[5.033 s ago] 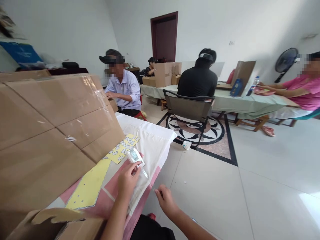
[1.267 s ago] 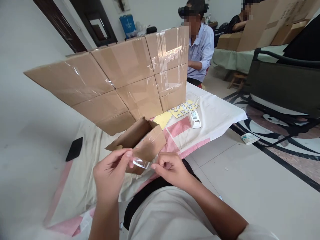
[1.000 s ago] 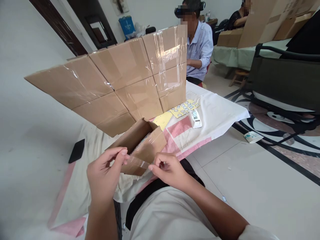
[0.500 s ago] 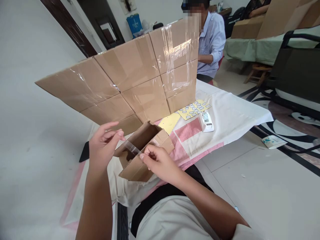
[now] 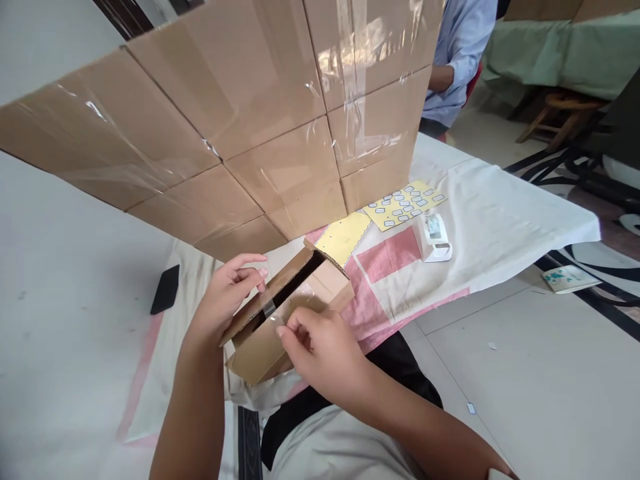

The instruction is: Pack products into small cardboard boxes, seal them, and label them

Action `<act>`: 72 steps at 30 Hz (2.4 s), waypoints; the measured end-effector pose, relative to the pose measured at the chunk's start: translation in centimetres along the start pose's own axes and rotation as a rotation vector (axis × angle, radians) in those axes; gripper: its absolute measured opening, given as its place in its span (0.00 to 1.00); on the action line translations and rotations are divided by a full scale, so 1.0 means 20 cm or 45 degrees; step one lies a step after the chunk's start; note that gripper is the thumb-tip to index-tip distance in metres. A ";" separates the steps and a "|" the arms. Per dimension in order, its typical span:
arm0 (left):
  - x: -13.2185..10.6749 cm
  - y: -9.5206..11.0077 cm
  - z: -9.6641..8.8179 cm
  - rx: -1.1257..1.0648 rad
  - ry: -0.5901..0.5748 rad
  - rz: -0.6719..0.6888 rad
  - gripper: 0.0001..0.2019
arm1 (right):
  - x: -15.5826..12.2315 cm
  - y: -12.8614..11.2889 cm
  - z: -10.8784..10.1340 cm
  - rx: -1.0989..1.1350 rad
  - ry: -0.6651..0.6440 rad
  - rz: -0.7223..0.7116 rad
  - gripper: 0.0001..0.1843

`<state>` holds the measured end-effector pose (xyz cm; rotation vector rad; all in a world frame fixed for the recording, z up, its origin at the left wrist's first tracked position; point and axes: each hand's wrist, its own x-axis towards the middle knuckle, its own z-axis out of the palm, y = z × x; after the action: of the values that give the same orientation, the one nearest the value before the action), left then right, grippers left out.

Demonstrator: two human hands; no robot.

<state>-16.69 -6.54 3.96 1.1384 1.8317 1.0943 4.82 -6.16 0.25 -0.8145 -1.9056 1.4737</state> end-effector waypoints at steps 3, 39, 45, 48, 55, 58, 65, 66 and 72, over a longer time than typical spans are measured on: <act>-0.01 -0.02 0.02 0.059 0.160 0.037 0.13 | 0.00 0.02 -0.01 -0.253 0.000 -0.006 0.12; -0.11 0.13 -0.04 -0.713 -0.232 -0.030 0.22 | 0.11 0.07 -0.10 -0.852 0.302 -0.573 0.25; -0.09 0.07 0.04 -0.697 -0.334 -0.238 0.21 | 0.13 0.09 -0.11 -1.050 0.084 -0.649 0.24; -0.10 0.08 0.03 -0.711 -0.330 -0.225 0.20 | 0.13 0.10 -0.12 -1.070 0.035 -0.652 0.22; -0.10 0.09 -0.01 -0.707 -0.345 -0.244 0.21 | 0.12 0.09 -0.12 -1.022 0.043 -0.604 0.30; -0.09 0.08 0.00 -0.637 -0.235 -0.273 0.22 | 0.12 0.10 -0.12 -0.996 0.043 -0.606 0.40; -0.11 0.08 0.01 -0.494 -0.116 -0.307 0.26 | 0.12 0.10 -0.12 -0.937 0.063 -0.616 0.42; -0.11 0.08 0.01 -0.471 -0.101 -0.299 0.26 | 0.12 0.09 -0.12 -0.930 0.057 -0.606 0.40; -0.16 0.05 -0.06 -0.459 0.060 -0.261 0.26 | 0.12 0.05 -0.13 -0.948 0.037 -0.514 0.25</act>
<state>-16.29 -9.56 5.66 0.7049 1.6567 1.2731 5.31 -2.58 0.06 -0.6794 -2.4403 0.4946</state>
